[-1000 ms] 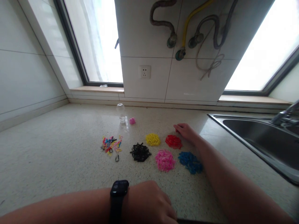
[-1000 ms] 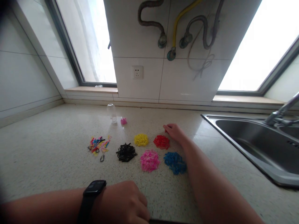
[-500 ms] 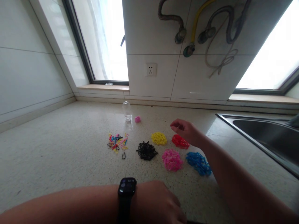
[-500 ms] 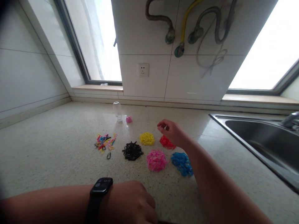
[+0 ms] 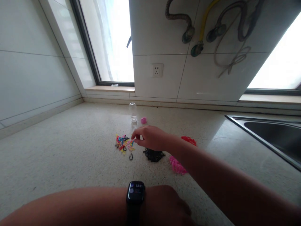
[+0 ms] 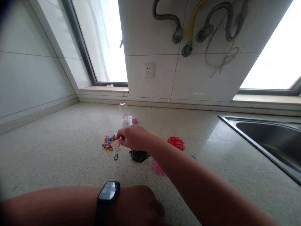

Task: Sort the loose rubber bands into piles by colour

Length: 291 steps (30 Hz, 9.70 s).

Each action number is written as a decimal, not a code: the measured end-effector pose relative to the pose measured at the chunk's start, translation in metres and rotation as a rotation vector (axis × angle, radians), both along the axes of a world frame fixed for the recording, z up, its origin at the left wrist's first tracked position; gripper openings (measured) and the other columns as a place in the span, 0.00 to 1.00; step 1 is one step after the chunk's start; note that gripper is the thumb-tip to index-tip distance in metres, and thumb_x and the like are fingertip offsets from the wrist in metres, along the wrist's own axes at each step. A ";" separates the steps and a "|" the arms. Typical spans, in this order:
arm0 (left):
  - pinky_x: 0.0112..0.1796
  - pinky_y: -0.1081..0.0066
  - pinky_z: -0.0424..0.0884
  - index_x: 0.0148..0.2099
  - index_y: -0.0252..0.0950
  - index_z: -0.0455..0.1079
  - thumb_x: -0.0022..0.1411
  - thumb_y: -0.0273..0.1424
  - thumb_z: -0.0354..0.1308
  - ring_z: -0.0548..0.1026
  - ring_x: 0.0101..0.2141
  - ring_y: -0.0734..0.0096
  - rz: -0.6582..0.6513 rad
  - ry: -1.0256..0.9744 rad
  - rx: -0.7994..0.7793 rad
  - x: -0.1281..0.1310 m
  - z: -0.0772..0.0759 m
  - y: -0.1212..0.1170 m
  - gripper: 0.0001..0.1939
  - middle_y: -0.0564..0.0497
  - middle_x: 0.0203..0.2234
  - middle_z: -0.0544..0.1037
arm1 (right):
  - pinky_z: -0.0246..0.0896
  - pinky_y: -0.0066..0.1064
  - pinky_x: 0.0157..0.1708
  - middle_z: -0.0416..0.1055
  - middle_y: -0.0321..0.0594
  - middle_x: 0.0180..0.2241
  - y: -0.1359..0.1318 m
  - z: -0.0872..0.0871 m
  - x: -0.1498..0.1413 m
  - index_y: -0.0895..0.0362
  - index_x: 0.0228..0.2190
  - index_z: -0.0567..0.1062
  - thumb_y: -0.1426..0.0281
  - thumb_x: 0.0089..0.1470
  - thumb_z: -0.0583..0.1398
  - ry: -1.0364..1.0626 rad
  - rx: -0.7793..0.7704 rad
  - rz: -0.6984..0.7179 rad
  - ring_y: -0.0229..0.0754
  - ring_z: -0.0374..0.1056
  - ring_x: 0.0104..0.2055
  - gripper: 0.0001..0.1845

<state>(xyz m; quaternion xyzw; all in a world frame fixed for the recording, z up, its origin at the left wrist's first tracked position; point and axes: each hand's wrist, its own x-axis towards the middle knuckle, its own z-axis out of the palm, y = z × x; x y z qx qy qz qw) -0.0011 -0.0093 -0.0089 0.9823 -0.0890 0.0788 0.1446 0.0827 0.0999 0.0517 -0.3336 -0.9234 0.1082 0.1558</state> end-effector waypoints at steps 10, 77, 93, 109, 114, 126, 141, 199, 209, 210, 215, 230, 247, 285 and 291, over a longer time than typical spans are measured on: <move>0.21 0.67 0.62 0.34 0.41 0.62 0.69 0.32 0.51 0.70 0.26 0.68 -0.009 -0.024 -0.042 0.002 -0.012 0.000 0.08 0.52 0.25 0.72 | 0.58 0.29 0.33 0.77 0.43 0.45 0.029 -0.028 -0.053 0.52 0.43 0.80 0.66 0.58 0.58 -0.204 0.067 -0.022 0.44 0.72 0.43 0.14; 0.24 0.70 0.67 0.32 0.39 0.64 0.66 0.30 0.59 0.73 0.36 0.72 -0.021 -0.043 0.060 -0.004 -0.005 0.001 0.09 0.52 0.31 0.75 | 0.50 0.34 0.31 0.75 0.41 0.35 0.007 0.003 -0.022 0.57 0.34 0.75 0.72 0.64 0.55 -0.216 0.493 -0.007 0.38 0.66 0.33 0.09; 0.21 0.69 0.63 0.32 0.39 0.67 0.65 0.30 0.60 0.71 0.33 0.74 -0.004 -0.007 0.184 -0.001 -0.005 -0.002 0.08 0.56 0.36 0.77 | 0.55 0.29 0.25 0.72 0.36 0.25 -0.035 0.000 0.157 0.55 0.34 0.79 0.62 0.58 0.62 0.445 0.100 -0.393 0.34 0.60 0.23 0.10; 0.20 0.68 0.58 0.29 0.37 0.63 0.64 0.31 0.62 0.66 0.24 0.74 0.012 -0.042 0.281 0.009 0.004 -0.013 0.13 0.57 0.23 0.72 | 0.46 0.29 0.21 0.60 0.29 0.18 -0.063 -0.015 0.197 0.53 0.29 0.75 0.61 0.51 0.67 1.300 -0.379 -0.269 0.33 0.52 0.20 0.09; 0.21 0.68 0.60 0.29 0.37 0.64 0.63 0.31 0.63 0.64 0.22 0.74 0.031 -0.038 0.265 0.013 0.009 -0.018 0.13 0.57 0.21 0.71 | 0.45 0.29 0.21 0.60 0.29 0.18 -0.061 -0.018 0.203 0.53 0.27 0.73 0.60 0.49 0.68 1.308 -0.432 -0.232 0.32 0.51 0.20 0.12; 0.20 0.67 0.56 0.32 0.38 0.63 0.66 0.30 0.59 0.66 0.20 0.71 0.151 -0.087 0.326 0.014 -0.004 -0.027 0.09 0.57 0.18 0.69 | 0.46 0.28 0.21 0.60 0.28 0.18 -0.055 -0.017 0.213 0.55 0.26 0.73 0.60 0.48 0.68 1.307 -0.403 -0.263 0.32 0.52 0.20 0.14; 0.16 0.67 0.46 0.32 0.39 0.66 0.66 0.34 0.58 0.64 0.16 0.73 0.301 -0.141 0.263 0.031 -0.032 -0.028 0.09 0.60 0.15 0.68 | 0.46 0.28 0.22 0.60 0.30 0.18 -0.054 -0.021 0.215 0.55 0.28 0.75 0.63 0.49 0.68 1.366 -0.448 -0.239 0.33 0.53 0.21 0.10; 0.20 0.67 0.56 0.31 0.38 0.63 0.66 0.31 0.60 0.68 0.20 0.71 0.293 -0.123 0.214 0.025 -0.016 -0.034 0.11 0.58 0.19 0.72 | 0.48 0.28 0.23 0.63 0.33 0.19 -0.061 -0.018 0.228 0.58 0.28 0.78 0.56 0.57 0.59 0.257 -0.245 -0.549 0.33 0.54 0.22 0.18; 0.19 0.64 0.57 0.30 0.38 0.62 0.60 0.32 0.62 0.68 0.20 0.71 0.277 -0.134 0.212 0.024 -0.015 -0.034 0.12 0.59 0.20 0.71 | 0.47 0.30 0.25 0.60 0.33 0.18 -0.015 -0.065 0.255 0.59 0.27 0.76 0.56 0.56 0.54 0.479 -0.058 -0.846 0.36 0.54 0.23 0.21; 0.19 0.64 0.57 0.30 0.38 0.62 0.60 0.32 0.62 0.68 0.20 0.71 0.276 -0.133 0.216 0.024 -0.015 -0.034 0.12 0.59 0.20 0.71 | 0.47 0.30 0.25 0.61 0.33 0.19 -0.012 -0.069 0.255 0.60 0.27 0.76 0.56 0.56 0.54 0.470 -0.083 -0.833 0.36 0.55 0.23 0.21; 0.18 0.65 0.55 0.30 0.38 0.62 0.61 0.31 0.62 0.67 0.20 0.71 0.274 -0.139 0.242 0.025 -0.016 -0.034 0.11 0.58 0.19 0.71 | 0.49 0.30 0.26 0.63 0.34 0.19 0.001 -0.078 0.254 0.60 0.27 0.76 0.57 0.54 0.54 0.450 -0.141 -0.786 0.37 0.56 0.24 0.20; 0.17 0.65 0.52 0.31 0.38 0.64 0.66 0.30 0.58 0.64 0.20 0.71 0.220 -0.144 0.255 0.021 -0.012 -0.030 0.10 0.57 0.18 0.70 | 0.46 0.30 0.25 0.59 0.32 0.18 0.012 -0.080 0.263 0.59 0.25 0.75 0.56 0.51 0.54 0.492 -0.156 -0.813 0.36 0.52 0.22 0.20; 0.36 0.70 0.67 0.46 0.37 0.75 0.68 0.30 0.51 0.76 0.32 0.71 0.757 -0.100 0.109 -0.057 0.056 0.068 0.12 0.50 0.32 0.79 | 0.47 0.31 0.24 0.60 0.33 0.17 0.011 -0.076 0.264 0.58 0.25 0.76 0.53 0.49 0.55 0.472 -0.179 -0.820 0.37 0.54 0.22 0.22; 0.28 0.71 0.56 0.38 0.42 0.79 0.59 0.34 0.59 0.72 0.27 0.70 1.035 0.243 0.156 -0.127 0.041 0.134 0.09 0.52 0.27 0.79 | 0.48 0.30 0.23 0.59 0.33 0.17 0.021 -0.082 0.274 0.57 0.24 0.76 0.50 0.48 0.57 0.480 -0.246 -0.816 0.37 0.53 0.22 0.22; 0.28 0.71 0.56 0.37 0.43 0.79 0.59 0.35 0.59 0.73 0.28 0.69 1.041 0.255 0.146 -0.127 0.037 0.136 0.08 0.52 0.27 0.80 | 0.49 0.30 0.24 0.60 0.34 0.17 0.019 -0.079 0.273 0.57 0.25 0.76 0.51 0.48 0.57 0.472 -0.251 -0.819 0.38 0.55 0.22 0.21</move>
